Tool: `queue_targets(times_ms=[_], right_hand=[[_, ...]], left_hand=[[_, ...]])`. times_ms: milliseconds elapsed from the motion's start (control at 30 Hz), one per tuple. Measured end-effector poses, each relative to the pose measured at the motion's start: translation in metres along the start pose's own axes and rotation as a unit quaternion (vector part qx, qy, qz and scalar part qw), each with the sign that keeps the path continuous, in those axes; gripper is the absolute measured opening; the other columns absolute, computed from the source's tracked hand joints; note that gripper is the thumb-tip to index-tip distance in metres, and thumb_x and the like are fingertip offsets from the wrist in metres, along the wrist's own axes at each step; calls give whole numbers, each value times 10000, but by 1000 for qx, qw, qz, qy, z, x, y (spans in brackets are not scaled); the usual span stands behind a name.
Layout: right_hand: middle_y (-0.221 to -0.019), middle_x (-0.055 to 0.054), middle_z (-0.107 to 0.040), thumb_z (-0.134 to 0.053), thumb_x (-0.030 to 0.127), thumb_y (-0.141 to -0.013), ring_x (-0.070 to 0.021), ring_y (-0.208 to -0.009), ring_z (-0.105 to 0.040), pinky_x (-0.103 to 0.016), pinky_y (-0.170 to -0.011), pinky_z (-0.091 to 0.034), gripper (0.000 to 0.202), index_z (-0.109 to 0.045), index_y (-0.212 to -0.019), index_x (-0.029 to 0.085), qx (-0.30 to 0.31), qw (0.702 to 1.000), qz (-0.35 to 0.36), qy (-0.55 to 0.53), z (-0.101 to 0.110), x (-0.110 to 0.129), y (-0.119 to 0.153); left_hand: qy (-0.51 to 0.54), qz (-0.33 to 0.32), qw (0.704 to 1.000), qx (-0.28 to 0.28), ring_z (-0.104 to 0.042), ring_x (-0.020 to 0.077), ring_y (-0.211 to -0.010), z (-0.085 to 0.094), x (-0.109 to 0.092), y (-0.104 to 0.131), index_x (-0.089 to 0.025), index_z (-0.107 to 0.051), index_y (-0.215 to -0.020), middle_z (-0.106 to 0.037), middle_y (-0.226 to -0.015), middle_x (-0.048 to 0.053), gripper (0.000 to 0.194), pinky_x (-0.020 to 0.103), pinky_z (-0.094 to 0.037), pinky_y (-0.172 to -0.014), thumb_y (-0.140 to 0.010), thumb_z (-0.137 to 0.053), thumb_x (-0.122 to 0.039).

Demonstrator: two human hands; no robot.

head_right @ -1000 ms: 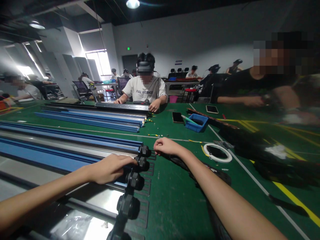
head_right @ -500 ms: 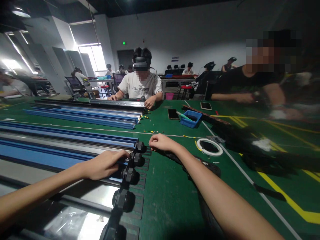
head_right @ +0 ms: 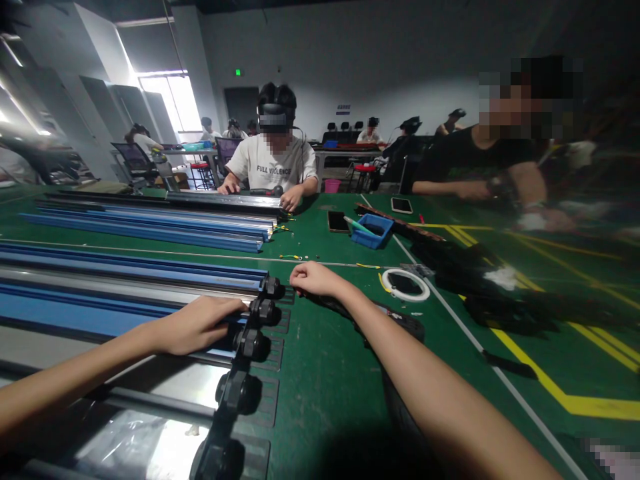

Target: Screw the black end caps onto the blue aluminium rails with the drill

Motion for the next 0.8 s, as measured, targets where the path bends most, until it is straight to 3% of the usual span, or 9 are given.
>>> queue_targets(times_ms=[467,800], right_hand=[[-701,-23,-694,-575,338,-854,-143,-614,-581,-250,-574,-410,214,-690,-886,161,12,1000,-6,-8,-13,8,25],[-704,-23,-695,-581,279,-818,-149,-625,-587,-250,-572,-414,158,-678,-867,164,14,1000,2,-8,-17,11,24]], left_hand=[[-11,-6,1000,-7,-658,252,-1085,-1,0,1,-224,-532,-1285,-685,-1197,67,418,339,-486,-916,-881,-505,-117],[-3,-5,1000,-1,-646,243,-1130,-1,1,0,-244,-523,-1294,-673,-1245,43,447,329,-469,-937,-872,-505,-97]])
Point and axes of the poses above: each hand's wrist, its own y-axis away from the middle knuckle, its own z-axis out of the back of the hand, x = y × z, the point moved 9 cm from there along -y, towards the middle knuckle
